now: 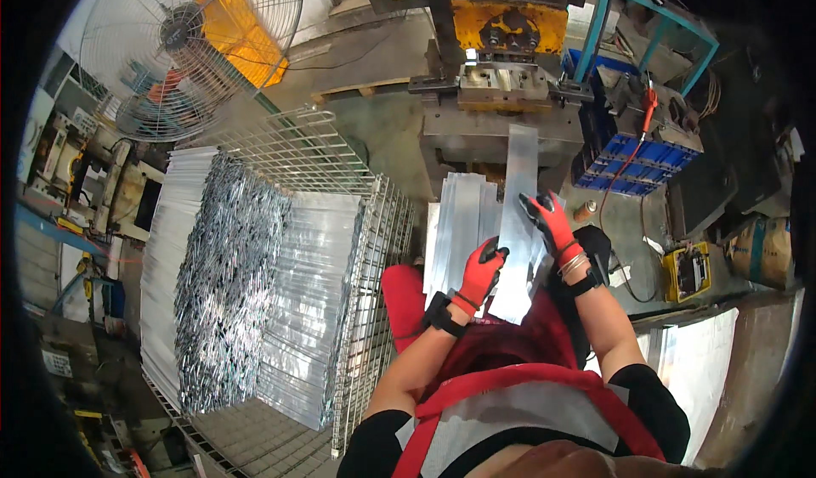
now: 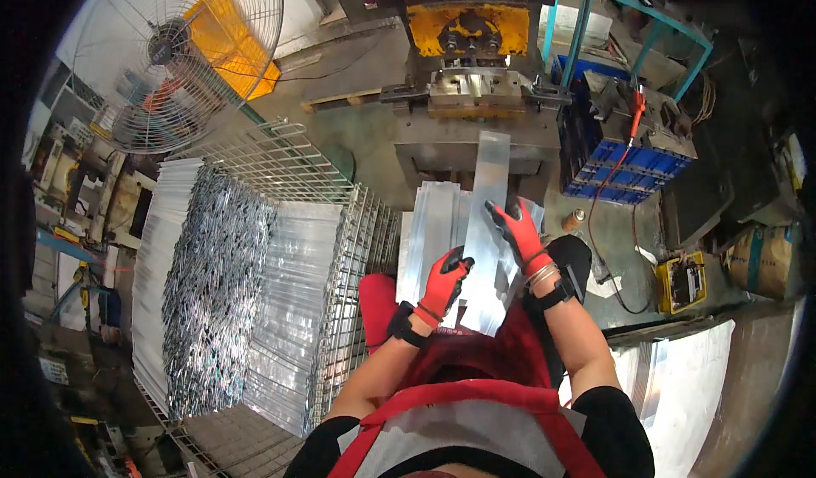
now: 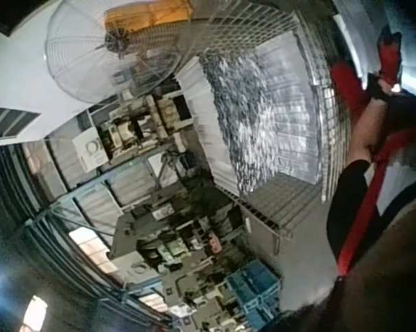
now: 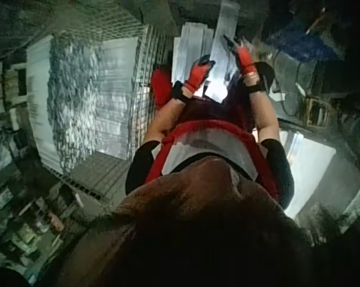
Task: Placing metal sheets into a press machine for stamping and stacking the finished parts into a crate.
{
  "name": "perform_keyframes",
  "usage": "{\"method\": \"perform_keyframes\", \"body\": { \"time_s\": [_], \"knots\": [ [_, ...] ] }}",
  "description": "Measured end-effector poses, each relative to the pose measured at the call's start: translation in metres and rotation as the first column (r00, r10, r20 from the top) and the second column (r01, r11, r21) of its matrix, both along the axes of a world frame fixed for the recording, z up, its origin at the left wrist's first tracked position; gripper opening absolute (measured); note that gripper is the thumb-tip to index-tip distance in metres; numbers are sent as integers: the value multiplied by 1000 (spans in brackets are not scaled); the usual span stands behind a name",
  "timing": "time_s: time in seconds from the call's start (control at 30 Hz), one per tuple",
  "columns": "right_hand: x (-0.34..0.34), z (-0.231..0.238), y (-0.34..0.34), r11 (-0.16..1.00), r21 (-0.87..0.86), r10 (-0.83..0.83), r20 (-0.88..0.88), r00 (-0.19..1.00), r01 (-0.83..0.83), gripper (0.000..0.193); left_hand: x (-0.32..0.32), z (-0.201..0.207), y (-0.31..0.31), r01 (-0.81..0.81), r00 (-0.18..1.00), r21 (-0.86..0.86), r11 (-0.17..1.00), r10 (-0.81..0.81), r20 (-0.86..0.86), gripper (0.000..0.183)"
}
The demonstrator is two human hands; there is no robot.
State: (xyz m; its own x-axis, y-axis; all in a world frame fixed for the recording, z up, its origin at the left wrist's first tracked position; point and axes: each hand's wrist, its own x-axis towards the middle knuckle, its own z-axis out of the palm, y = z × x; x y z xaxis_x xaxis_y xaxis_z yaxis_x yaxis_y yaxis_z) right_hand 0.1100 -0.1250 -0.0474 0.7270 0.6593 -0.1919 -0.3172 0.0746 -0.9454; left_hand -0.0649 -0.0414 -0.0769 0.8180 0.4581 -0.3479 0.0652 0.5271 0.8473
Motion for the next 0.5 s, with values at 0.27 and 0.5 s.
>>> {"method": "perform_keyframes", "body": {
  "time_s": [0.27,0.5],
  "knots": [
    [42,31,49,977,160,-183,320,930,137,23,37,33,15,-108,955,120,987,69,289,28],
    [78,38,92,981,169,-148,352,924,92,8,62,65,39,192,959,-277,941,-119,259,41]
  ]
}}
